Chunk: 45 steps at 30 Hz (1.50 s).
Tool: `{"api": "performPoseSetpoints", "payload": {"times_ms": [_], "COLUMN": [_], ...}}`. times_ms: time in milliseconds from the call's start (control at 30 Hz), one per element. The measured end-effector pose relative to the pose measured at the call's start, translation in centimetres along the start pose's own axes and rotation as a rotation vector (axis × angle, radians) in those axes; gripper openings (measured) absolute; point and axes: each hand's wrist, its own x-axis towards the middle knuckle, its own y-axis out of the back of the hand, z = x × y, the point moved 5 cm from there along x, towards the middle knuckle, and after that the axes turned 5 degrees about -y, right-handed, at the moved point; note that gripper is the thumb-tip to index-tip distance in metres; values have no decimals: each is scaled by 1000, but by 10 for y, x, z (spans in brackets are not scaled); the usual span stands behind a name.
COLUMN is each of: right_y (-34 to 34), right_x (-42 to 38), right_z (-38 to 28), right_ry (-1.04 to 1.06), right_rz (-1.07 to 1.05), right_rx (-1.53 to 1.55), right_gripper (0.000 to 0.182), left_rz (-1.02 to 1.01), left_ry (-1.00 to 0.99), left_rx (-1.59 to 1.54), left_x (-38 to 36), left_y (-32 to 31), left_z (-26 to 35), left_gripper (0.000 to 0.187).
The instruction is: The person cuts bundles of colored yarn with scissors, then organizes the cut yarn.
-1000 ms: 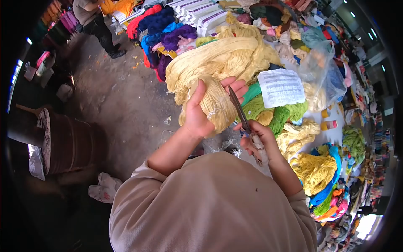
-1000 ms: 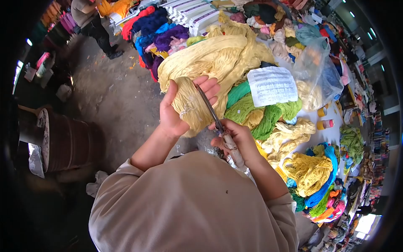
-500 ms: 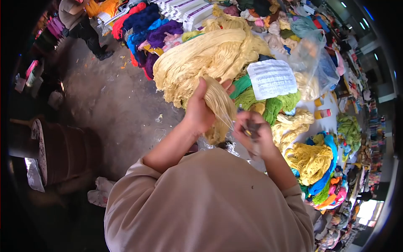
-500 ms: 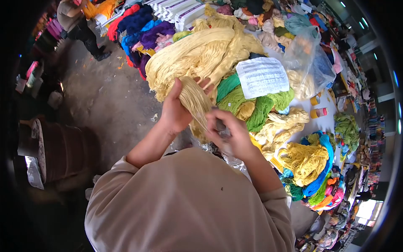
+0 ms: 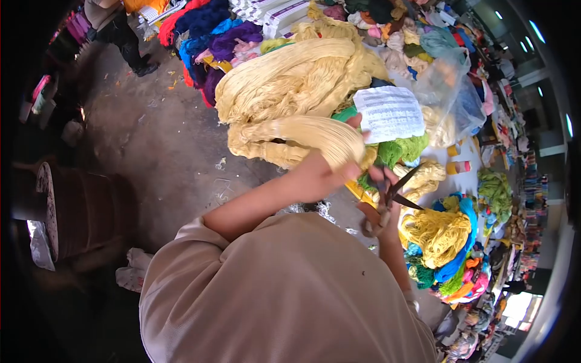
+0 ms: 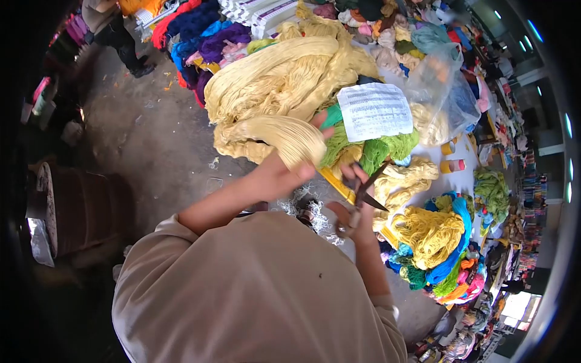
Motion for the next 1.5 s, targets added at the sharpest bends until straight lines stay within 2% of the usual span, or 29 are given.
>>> {"api": "performPoseSetpoints", "payload": {"times_ms": [33,67,100,133,167,200,267,300,367,400,467,500,567,600,667,700,733,800,833,900,933,967,1000,1067,1100,1167,1233,1300,1500], "right_y": [-24,-42,-54,-68,-64,-60,-48,-40,-21,-8,7,16,26,31,38,34,31,29,28,22,12,14,5,-7,-13,-31,-50,-62,-66], "right_x": [20,31,45,48,53,50,53,56,60,60,60,58,51,48,38,34,30,27,30,29,22,20,19,21,21,25,23,23,23], "right_z": [-25,-43,-54,-57,-74,-82,-96,-108,-112,-108,-97,-93,-89,-86,-56,-49,-42,-28,-22,-18,-27,0,-4,-17,-24,-62,-74,-70,-65], "right_ry": [83,163,-114,-413,-87,-69,-46,-67,-25,-37,-106,-116,-184,-270,-402,-404,-453,-500,-471,-458,-481,-407,-344,-281,-299,-322,-594,-803,-849], "right_rz": [-39,-3,100,202,-40,-66,-98,-2,58,6,101,65,138,224,156,161,187,158,227,196,176,181,125,87,-25,-242,-372,-359,-406], "right_rx": [375,377,857,1323,466,506,624,614,647,701,872,851,1019,991,1050,963,952,902,830,690,649,430,247,251,300,298,435,455,459], "right_gripper": [99,102,101,100,99,99,101,101,89,79,71,64,50,35,45,40,37,32,35,40,52,60,56,46,48,68,34,36,40], "left_rz": [-93,-183,-133,-253,-370,-178,-271,-192,-162,6,-48,-209,-389,-58,367,409,474,530,715,678,388,509,624,450,406,406,432,419,436], "left_ry": [-81,-162,-189,-226,-261,-117,-318,-204,-64,-7,167,246,277,14,-109,-303,-347,-252,-115,-39,-158,-111,-60,-20,37,145,192,198,199], "left_rx": [324,652,615,601,587,143,706,796,1192,1126,1285,1383,1258,630,172,-63,-237,-305,-422,-594,-797,-711,-622,-913,-1076,-1102,-1127,-1133,-1117], "left_x": [3,8,10,17,21,12,5,-8,-44,-55,-63,-59,-57,-59,-38,-23,-8,-2,5,13,20,19,22,25,24,21,19,19,12], "left_y": [-5,-9,-8,3,15,25,49,57,83,96,109,110,126,137,146,133,125,137,130,119,120,116,106,90,80,66,60,58,59], "left_z": [12,26,35,42,47,33,29,4,-114,-94,-75,-52,-29,-27,1,22,32,22,31,42,45,40,50,49,46,31,25,28,28], "left_gripper": [60,59,59,68,80,80,74,69,65,61,64,68,87,109,127,119,106,86,74,69,72,73,74,75,77,79,81,82,82]}}
